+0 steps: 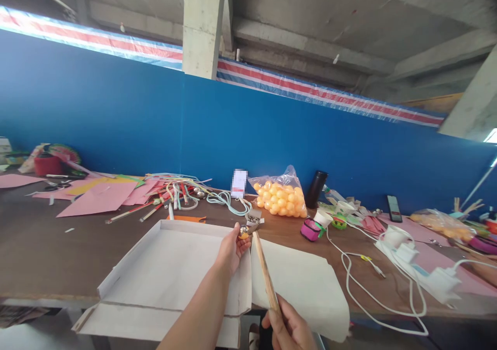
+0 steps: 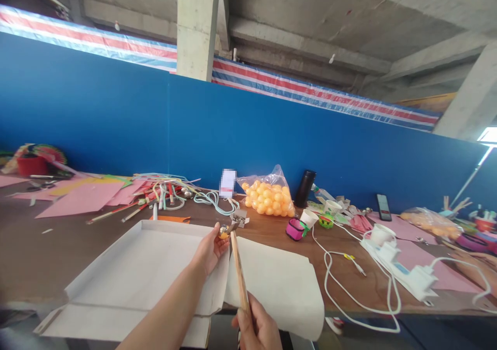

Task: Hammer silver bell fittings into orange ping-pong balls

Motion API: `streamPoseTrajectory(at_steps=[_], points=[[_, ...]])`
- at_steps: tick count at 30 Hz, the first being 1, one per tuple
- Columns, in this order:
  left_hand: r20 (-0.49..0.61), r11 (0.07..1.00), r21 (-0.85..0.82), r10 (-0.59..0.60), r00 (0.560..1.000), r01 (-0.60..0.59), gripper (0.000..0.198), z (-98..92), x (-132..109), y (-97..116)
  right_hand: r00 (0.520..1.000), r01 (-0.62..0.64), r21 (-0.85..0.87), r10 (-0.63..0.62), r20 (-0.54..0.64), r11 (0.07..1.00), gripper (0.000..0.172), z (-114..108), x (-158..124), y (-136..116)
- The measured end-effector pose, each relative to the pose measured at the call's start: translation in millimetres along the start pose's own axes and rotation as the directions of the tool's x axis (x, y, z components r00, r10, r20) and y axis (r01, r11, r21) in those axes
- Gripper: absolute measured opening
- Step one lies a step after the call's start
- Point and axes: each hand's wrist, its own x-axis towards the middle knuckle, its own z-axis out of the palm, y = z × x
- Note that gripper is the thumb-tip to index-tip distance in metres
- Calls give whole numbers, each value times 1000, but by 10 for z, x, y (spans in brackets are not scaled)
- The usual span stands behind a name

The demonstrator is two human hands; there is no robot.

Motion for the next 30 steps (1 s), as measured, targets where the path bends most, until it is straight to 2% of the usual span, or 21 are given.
streamPoseTrajectory(at_steps=[21,30], points=[[27,1000,18,7,1000,-7,26,-18,20,-22,999,0,-33,1,32,999,65,-20,1,-9],[43,1000,21,10,999,-11,25,-23,16,-26,1000,0,-4,0,-10,1000,67,3,-6,-16]])
